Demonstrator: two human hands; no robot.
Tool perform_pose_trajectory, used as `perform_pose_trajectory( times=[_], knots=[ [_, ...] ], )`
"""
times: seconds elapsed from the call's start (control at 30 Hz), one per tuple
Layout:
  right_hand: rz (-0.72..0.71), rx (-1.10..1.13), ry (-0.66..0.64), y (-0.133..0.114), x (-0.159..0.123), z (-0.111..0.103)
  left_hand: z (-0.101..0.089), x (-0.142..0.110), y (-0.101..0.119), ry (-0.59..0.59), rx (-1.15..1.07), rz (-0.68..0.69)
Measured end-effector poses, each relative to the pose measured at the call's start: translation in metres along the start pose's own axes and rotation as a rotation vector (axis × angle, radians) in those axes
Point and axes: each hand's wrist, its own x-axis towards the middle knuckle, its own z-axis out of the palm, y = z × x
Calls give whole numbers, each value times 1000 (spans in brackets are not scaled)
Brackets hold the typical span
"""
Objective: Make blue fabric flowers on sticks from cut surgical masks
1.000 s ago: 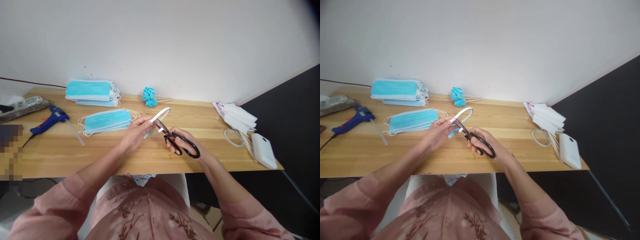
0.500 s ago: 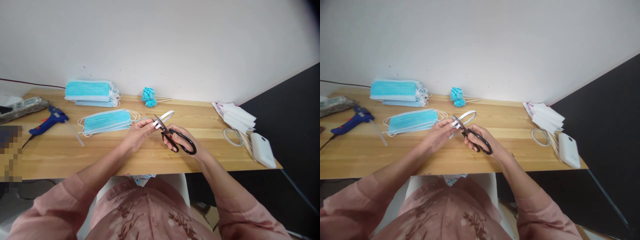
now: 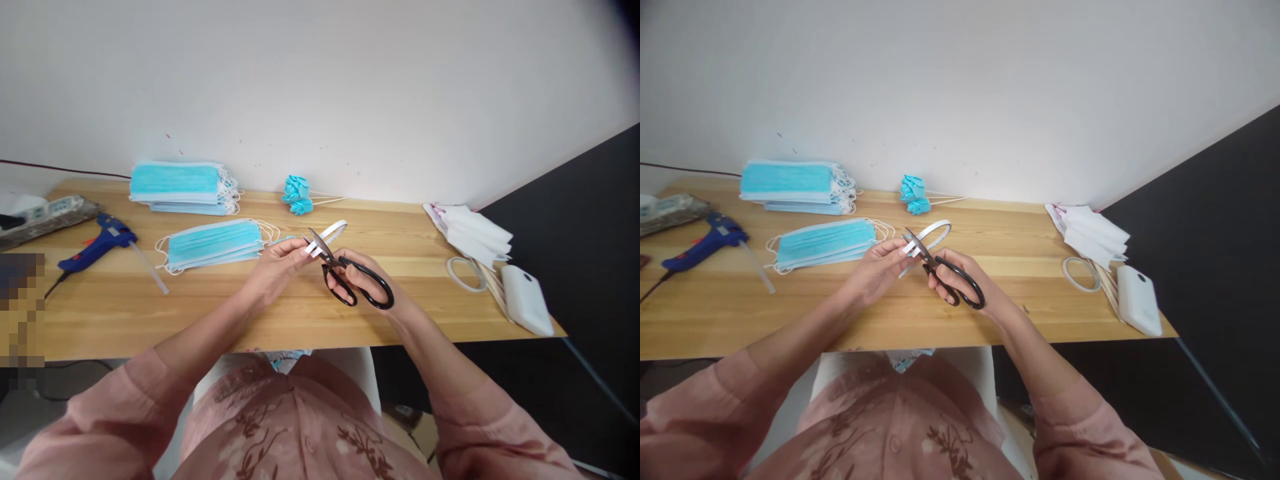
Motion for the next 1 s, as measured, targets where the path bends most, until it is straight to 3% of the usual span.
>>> perform_pose_trajectory(
  times=[1.0],
  knots=[
    [3, 37, 40, -5, 1, 5, -1, 1, 0, -20, 18, 3]
  ],
)
